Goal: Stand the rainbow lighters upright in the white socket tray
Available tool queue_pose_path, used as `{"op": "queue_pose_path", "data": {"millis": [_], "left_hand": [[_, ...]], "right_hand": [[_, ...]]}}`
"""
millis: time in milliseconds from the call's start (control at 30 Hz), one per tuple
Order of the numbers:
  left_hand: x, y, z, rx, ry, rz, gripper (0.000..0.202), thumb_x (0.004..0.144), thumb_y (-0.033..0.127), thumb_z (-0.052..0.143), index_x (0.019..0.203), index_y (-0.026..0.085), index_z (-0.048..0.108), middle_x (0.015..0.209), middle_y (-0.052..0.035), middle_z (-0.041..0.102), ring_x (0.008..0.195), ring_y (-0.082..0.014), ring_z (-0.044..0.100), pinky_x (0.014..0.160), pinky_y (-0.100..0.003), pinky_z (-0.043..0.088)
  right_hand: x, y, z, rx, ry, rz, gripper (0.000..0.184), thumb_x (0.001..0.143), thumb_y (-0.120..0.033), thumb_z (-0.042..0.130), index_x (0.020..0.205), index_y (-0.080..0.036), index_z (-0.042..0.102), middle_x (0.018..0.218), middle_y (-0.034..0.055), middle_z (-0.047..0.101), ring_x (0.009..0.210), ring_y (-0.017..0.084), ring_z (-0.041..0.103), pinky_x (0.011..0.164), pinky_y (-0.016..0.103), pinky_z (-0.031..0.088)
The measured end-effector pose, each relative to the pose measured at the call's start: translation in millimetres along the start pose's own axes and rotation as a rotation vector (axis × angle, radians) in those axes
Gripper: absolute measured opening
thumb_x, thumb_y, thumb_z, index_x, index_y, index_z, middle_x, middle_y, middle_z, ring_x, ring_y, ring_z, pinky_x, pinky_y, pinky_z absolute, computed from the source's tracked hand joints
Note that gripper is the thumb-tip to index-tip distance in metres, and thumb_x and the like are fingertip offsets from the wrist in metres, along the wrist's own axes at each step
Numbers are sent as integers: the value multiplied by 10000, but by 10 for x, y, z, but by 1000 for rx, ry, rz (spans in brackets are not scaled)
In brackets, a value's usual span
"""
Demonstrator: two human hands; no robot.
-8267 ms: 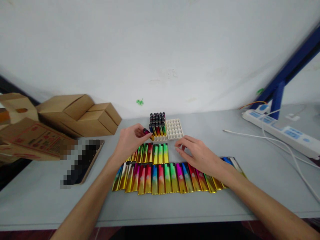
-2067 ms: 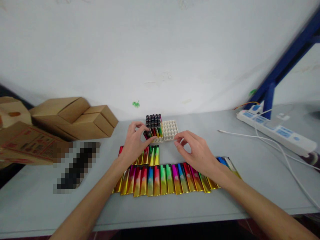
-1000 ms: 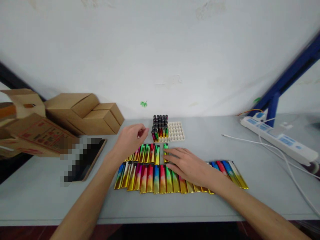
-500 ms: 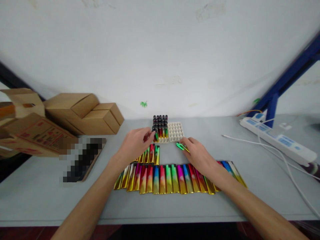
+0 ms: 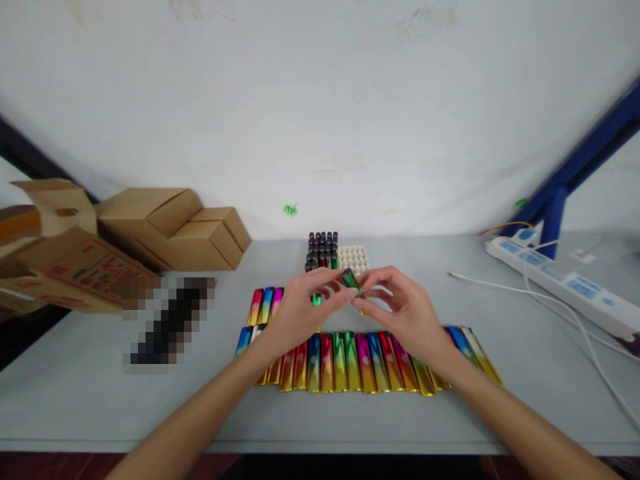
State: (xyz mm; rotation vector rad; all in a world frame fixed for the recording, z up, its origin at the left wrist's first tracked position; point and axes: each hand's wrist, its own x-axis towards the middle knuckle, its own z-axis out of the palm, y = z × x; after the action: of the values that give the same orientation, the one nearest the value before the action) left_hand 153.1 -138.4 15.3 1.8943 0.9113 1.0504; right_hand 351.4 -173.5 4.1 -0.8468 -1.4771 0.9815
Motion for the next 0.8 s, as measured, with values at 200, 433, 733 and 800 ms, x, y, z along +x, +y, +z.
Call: {"op": "queue_pose_path", "data": {"millis": [200,433,733,800], "left_hand": [[-47,87,120,-150,7,5,224,981,378,638,1051,199,752,1126,-97,710,1051,-222,642,920,-349,531],[-36,78,76,-203,-5,-29,276,1083,429,413,1003,203,550,813,-8,590,788,-148,587,817,-304,505],[-81,40,26,54,44,-159,461,1009,580,486,743,203,468,629,48,362,554,-107,326,489,-254,252],[-74,53,14,168,74,-117,503,997,559,513,663,201,397,613,50,325,562,-102,302,510,-265,229]], "right_hand": [[-48,69,45,12,36,-24,248,857,-255,796,865,-248,549,1042,27,606,1121,211,641,910,368,616],[-9,42,-65,-264,139,-109,60,983,-280,642,976,-228,613,994,39,623,946,178,635,898,375,582],[-7,1,-101,-427,125,-132,69,1003,-284,605,981,-218,602,932,44,640,849,182,637,813,366,556],[-9,-6,-99,-464,119,-147,61,1000,-270,602,969,-217,605,922,40,639,833,180,633,791,364,547]]}}
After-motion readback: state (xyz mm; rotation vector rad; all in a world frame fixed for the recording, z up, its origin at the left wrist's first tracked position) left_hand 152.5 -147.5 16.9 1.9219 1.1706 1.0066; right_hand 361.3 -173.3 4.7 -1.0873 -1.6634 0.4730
